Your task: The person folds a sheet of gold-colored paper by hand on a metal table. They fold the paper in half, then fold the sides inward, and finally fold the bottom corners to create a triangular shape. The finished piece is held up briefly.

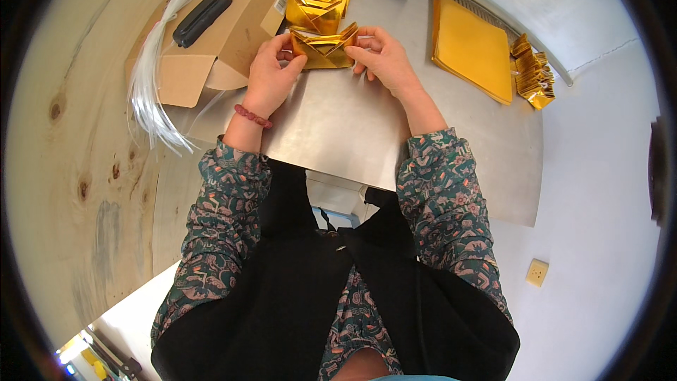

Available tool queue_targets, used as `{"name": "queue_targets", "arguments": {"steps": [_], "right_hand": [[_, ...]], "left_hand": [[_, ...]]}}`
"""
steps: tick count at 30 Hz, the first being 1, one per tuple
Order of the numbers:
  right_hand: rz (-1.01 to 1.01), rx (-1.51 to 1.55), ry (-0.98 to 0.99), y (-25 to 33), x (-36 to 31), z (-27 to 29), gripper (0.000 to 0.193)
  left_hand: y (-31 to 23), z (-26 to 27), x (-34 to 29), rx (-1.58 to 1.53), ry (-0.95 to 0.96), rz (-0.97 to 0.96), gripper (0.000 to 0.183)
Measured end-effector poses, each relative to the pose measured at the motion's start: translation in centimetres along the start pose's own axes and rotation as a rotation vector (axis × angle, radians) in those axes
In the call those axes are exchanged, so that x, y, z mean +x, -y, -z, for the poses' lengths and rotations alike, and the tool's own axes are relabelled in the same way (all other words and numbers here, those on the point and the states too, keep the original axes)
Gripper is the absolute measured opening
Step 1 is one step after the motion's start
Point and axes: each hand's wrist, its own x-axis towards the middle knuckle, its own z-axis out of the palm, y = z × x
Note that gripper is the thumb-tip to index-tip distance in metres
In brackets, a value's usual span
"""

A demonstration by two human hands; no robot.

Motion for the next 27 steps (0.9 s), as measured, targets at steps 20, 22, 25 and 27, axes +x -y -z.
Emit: {"name": "queue_targets", "arguments": {"steps": [20, 22, 25, 27], "right_hand": [[0.107, -0.055, 0.034, 0.6, 1.2, 0.2, 0.021], [0.11, -0.052, 0.059, 1.2, 1.5, 0.1, 0.021], [0.129, -0.031, 0.051, 1.3, 1.5, -0.1, 0.024], [0.1, 0.0, -0.001, 0.8, 0.9, -0.3, 0.028]], "left_hand": [[-3.2, -1.3, -1.7, 0.345, -0.356, -0.39, 0.055], [-3.9, -1.4, -1.9, 0.312, -0.37, -0.413, 0.051], [-4.8, -2.4, -3.0, 0.248, -0.364, -0.42, 0.047], [-5.1, -3.1, -4.0, 0.235, -0.333, -0.404, 0.045]]}}
